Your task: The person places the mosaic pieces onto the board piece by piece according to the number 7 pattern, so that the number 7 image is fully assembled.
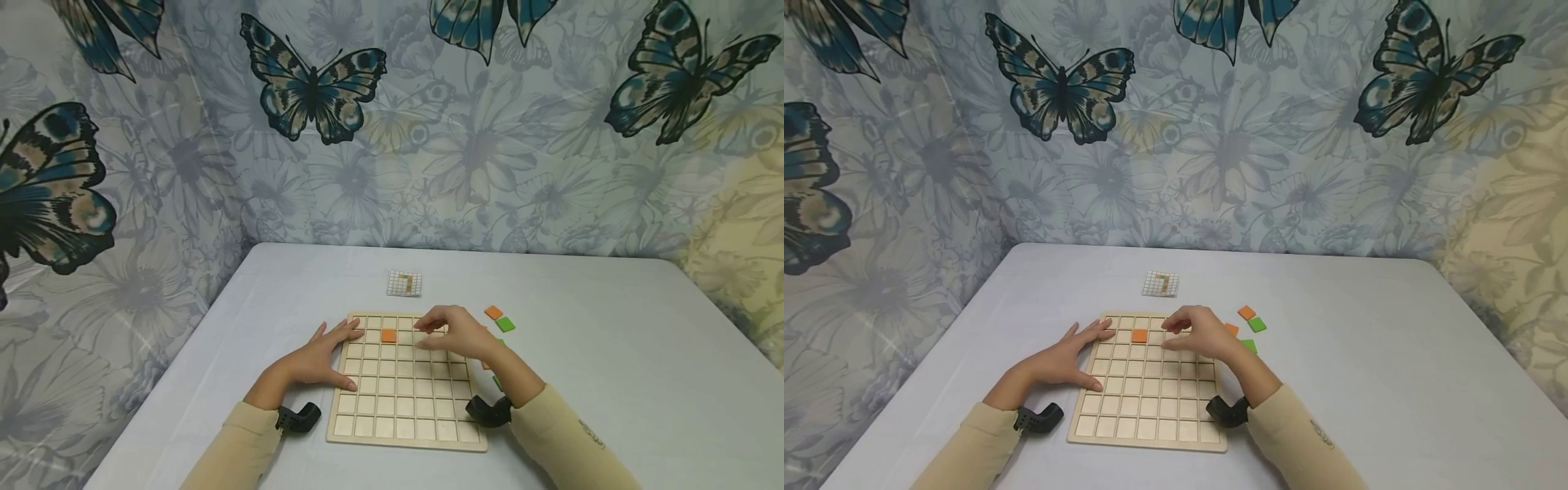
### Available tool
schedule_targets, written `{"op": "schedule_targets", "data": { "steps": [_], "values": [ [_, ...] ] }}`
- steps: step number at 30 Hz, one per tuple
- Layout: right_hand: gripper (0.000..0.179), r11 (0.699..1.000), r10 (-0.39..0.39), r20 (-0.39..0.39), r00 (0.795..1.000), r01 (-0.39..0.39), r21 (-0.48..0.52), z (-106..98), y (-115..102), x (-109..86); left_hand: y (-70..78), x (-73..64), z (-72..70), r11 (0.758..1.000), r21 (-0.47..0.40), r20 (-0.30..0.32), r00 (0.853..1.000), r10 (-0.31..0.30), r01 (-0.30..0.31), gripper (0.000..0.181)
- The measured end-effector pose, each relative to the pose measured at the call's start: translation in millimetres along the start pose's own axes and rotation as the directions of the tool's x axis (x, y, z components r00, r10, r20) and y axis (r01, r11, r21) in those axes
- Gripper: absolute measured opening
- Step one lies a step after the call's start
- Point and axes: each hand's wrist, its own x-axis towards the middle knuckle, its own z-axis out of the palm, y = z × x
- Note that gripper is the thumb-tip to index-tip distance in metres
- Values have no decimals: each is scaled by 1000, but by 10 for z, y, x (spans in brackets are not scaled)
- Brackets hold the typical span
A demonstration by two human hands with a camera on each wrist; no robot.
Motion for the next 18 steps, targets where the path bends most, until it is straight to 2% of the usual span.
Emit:
{"op": "schedule_targets", "data": {
  "steps": [5, 12, 18],
  "values": [
    [32, 999, -17, -22, 1000, 16, -30, -40, -7, -101, 6, 3, -3, 1000, 2, 1, 1000, -2, 2, 95],
    [32, 1000, -12, -46, 999, 11, -20, -105, -21, -261, -3, 6, 0, 1000, 9, 0, 1000, -2, 2, 95],
    [31, 999, -23, -40, 999, 22, -34, -162, 37, -424, -23, 3, 7, 1000, 14, 3, 1000, -8, 8, 95]
  ]
}}
